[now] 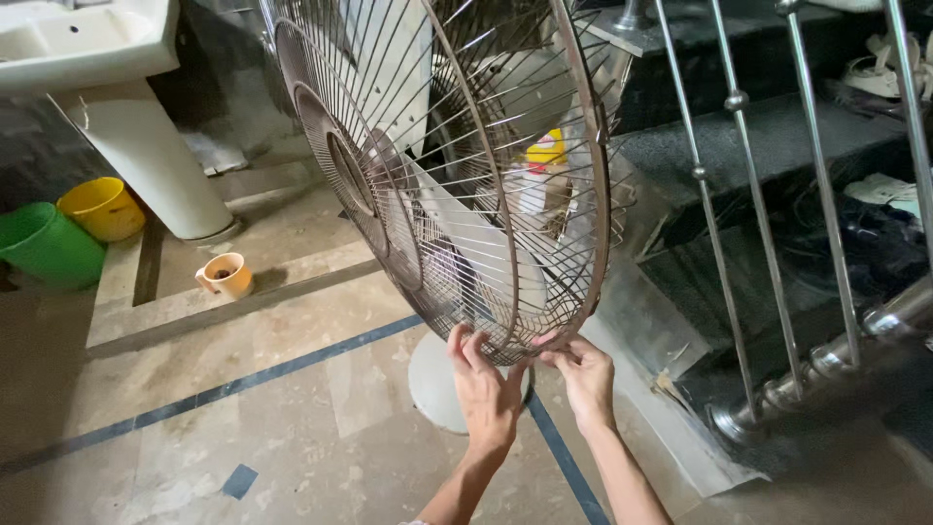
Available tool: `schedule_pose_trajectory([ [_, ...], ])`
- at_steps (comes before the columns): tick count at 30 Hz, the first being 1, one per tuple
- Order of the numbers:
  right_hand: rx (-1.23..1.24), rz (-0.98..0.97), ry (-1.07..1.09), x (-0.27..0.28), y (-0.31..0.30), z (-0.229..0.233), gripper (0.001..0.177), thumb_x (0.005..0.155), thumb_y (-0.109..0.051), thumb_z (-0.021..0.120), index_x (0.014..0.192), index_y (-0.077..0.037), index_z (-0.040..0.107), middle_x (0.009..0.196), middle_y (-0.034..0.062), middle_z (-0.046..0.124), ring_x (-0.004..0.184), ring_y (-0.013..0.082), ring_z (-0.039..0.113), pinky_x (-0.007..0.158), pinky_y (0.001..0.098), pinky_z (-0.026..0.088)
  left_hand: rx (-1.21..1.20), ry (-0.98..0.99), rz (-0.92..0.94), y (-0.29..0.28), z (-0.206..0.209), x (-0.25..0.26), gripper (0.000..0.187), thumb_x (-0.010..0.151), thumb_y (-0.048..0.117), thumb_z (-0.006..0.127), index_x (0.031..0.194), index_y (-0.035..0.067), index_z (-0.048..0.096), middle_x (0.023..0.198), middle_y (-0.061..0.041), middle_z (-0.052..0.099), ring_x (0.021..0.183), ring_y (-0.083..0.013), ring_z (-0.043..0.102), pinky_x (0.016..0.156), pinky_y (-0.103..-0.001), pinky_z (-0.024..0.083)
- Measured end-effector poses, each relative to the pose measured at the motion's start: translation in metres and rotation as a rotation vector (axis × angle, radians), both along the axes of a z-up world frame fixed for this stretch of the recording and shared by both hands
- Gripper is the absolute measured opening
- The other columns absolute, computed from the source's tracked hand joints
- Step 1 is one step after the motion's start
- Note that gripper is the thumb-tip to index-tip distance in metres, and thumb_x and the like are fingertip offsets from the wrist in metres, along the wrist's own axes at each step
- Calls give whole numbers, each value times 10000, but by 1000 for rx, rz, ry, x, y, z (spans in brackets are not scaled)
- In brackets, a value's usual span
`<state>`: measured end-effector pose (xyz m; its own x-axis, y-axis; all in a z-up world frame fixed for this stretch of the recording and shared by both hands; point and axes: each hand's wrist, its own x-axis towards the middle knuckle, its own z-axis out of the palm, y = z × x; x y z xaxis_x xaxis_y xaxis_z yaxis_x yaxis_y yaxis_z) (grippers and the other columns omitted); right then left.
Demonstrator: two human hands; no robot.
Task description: The person assembles a standing fan by attaching the front wire cage to the fan head and securing it with a knob. They then wipe the fan cage with a cloth.
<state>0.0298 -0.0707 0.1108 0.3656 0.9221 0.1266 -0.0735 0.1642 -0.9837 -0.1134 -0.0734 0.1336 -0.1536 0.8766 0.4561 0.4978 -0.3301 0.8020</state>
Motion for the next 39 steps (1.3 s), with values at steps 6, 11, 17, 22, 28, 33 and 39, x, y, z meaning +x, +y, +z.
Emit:
schedule_pose_trajectory([
  [6, -67, -158, -41, -11, -14, -3, 304, 857, 52, 751, 1158, 25, 711, 1041, 85, 767, 955, 153, 703, 863, 281, 561, -184, -35, -75, -4, 2, -13, 719, 730, 215, 893, 1297, 64, 478, 1503, -111, 381, 1067, -304, 630, 870, -420, 533],
  [11, -31, -291, -109, -26, -28, 18, 503, 810, -37, 794, 1251, -48, 554, 1044, 78, 715, 928, 139, 708, 814, 286, 573, 131, 102, -28, -21, 15, -30, 643, 760, 141, 836, 1334, 56, 559, 1471, -135, 495, 1207, -358, 608, 952, -405, 524],
  [17, 16, -362, -336, -26, -33, 36, 412, 833, -85, 811, 1182, -47, 596, 1001, 57, 731, 894, 137, 718, 786, 290, 596, 102, 27, -75, -31, 18, -37, 488, 901, 71, 673, 1385, 76, 608, 1516, -144, 525, 1252, -345, 622, 1012, -417, 501],
  [22, -37, -340, -378, -24, -36, 50, 400, 841, -82, 812, 1153, -34, 567, 1024, 75, 694, 889, 152, 711, 772, 279, 618, 90, 54, -55, -46, 19, -32, 430, 930, 83, 650, 1358, 56, 616, 1503, -118, 563, 1258, -343, 597, 1123, -464, 417],
  [28, 163, -413, -536, -29, -51, 85, 529, 856, -45, 757, 1312, -26, 489, 1196, 117, 584, 934, 197, 685, 785, 317, 596, 201, 122, 27, -67, 57, -24, 571, 920, 156, 701, 1433, 57, 471, 1595, -192, 359, 1415, -394, 394, 1166, -538, 300],
  [33, 134, -317, -559, -12, -50, 114, 406, 942, -93, 710, 1317, -50, 563, 1097, 57, 744, 1011, 142, 730, 893, 297, 586, 367, 292, -54, -58, 113, -17, 875, 799, 226, 759, 1552, 62, 345, 1633, -194, 259, 1512, -386, 270, 1214, -625, 187],
  [39, 26, -117, -361, 12, -46, 134, 333, 866, -50, 759, 1183, -30, 660, 1051, 80, 769, 989, 158, 708, 882, 297, 549, 412, 318, -23, -57, 151, -12, 954, 845, 334, 810, 1607, 119, 277, 1678, -207, 174, 1559, -399, 193, 1228, -646, 149],
])
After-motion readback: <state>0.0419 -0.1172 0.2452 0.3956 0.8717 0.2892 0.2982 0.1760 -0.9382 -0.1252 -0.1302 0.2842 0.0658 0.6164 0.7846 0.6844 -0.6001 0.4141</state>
